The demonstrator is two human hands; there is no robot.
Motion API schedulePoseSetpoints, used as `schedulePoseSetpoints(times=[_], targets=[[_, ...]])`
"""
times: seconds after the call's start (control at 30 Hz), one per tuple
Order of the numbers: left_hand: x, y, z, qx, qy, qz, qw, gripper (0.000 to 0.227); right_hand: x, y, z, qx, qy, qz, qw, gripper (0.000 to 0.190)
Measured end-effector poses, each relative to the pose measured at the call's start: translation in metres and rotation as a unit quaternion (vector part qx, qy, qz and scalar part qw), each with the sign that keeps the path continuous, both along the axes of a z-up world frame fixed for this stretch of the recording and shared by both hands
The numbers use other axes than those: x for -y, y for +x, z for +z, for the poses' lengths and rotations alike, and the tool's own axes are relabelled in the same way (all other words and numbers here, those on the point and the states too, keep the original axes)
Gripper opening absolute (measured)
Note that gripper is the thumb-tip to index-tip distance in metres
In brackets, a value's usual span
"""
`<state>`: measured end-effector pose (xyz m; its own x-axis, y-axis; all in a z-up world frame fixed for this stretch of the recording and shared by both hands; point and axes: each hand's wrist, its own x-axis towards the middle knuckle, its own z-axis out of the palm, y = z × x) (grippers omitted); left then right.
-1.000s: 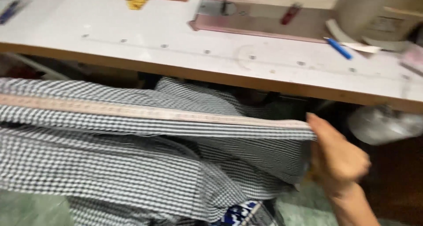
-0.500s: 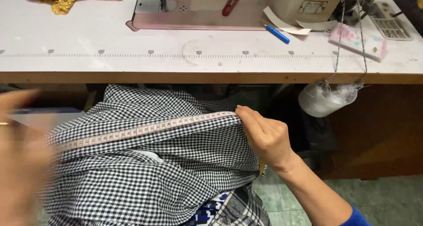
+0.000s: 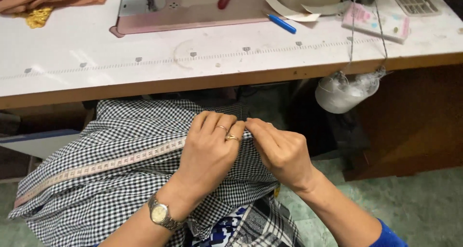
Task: Measuring sections of a checkered garment with a tape measure and using a small tool for detailed adjustments at a sewing workstation.
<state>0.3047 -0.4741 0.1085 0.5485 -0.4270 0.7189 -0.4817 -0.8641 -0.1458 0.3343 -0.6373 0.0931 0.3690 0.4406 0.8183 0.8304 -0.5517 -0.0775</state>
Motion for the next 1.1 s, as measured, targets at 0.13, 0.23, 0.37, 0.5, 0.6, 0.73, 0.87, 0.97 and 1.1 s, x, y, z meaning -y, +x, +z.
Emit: schedulePoseSetpoints(times=[0.13, 0.23, 0.37, 0.5, 0.6, 0.73, 0.87, 0.97, 1.1], targets=[[-0.008, 0.001, -0.004, -0.029, 0.017, -0.013, 0.999, 0.005, -0.001, -0.004, -0.002, -0.017, 0.012, -0.005, 1.000, 0.020], [-0.016, -0.004, 0.000, -0.059, 0.040, -0.019, 0.997, 0.012, 0.000, -0.010, 0.000, -0.064, 0.045, 0.029, 0.996, 0.019], [-0.039, -0.015, 0.025, -0.032, 0.084, -0.076, 0.993, 0.013, 0.008, -0.026, -0.003, -0.167, 0.137, 0.064, 0.974, 0.025], [-0.075, -0.023, 0.033, -0.013, 0.157, -0.096, 0.983, 0.034, 0.027, -0.043, -0.036, -0.210, 0.178, 0.033, 0.961, 0.019], [-0.086, -0.036, 0.052, -0.018, 0.151, -0.113, 0.982, 0.025, 0.032, -0.048, -0.048, -0.246, 0.202, 0.004, 0.948, 0.018], [-0.092, -0.053, 0.066, -0.044, 0.162, -0.090, 0.982, 0.019, 0.033, -0.042, -0.057, -0.301, 0.174, -0.003, 0.938, 0.026], [-0.097, -0.066, 0.072, -0.054, 0.135, -0.098, 0.985, 0.016, 0.029, -0.033, -0.065, -0.291, 0.106, -0.016, 0.951, 0.018], [-0.100, -0.076, 0.075, -0.067, 0.114, -0.094, 0.987, 0.014, 0.025, -0.029, -0.056, -0.290, 0.107, -0.003, 0.951, 0.005], [-0.108, -0.085, 0.071, -0.059, 0.122, -0.045, 0.990, 0.012, 0.021, -0.038, -0.047, -0.236, 0.127, 0.064, 0.961, 0.017]])
